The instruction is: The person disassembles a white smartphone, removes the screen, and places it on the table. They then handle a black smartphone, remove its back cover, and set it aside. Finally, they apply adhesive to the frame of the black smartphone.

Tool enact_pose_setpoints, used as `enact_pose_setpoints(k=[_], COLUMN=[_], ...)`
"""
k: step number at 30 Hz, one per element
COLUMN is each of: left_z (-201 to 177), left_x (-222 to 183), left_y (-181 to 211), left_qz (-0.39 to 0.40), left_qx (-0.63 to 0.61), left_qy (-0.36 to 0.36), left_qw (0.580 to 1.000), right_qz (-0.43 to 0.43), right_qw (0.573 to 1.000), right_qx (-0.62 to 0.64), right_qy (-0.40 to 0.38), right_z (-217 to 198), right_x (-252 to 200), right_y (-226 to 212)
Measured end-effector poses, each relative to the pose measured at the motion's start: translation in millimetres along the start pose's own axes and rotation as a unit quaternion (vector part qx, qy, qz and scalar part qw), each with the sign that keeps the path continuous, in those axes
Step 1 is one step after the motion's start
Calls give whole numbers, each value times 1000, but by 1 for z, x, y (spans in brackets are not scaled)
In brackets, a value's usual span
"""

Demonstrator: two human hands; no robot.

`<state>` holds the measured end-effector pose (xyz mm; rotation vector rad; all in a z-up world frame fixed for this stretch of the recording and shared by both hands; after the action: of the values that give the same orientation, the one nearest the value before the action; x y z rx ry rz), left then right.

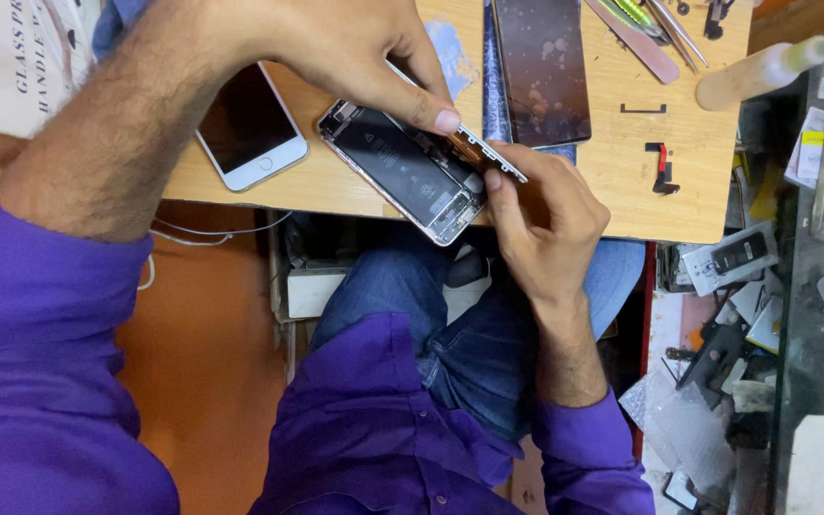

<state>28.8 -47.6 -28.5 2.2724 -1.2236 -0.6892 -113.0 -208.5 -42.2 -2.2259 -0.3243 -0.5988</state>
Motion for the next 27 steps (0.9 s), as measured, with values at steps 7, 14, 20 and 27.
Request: enact_pose_setpoints(k=[7, 14, 20, 27], left_z=[-24, 10, 61, 75], left_x=[-39, -108, -95, -81], left_y=[44, 89, 77, 61], left_qz=[42, 10, 25, 4], left_qx=[115, 182, 195, 247], left_qy=[175, 368, 345, 316], left_qw=[977, 912, 918, 916], right_qz=[-12, -15, 4, 7], right_qw=[1000, 999, 1000, 999], right_qx=[21, 23, 19, 27], right_qy=[13, 19, 18, 18], right_z=[1, 1, 2, 2], right_x=[0, 1, -3, -3], right_y=[-7, -5, 0, 4])
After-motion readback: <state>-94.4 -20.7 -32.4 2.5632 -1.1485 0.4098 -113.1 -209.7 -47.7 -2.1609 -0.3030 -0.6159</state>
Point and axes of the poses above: each hand's wrist, its own x-axis towards the middle knuckle, its own z-axis out of the palm, y = z × x, the point moved 7 cm from there along x, towards the middle knuckle, and after that the axes turned 2 degrees about -x, right-handed, at the moved point
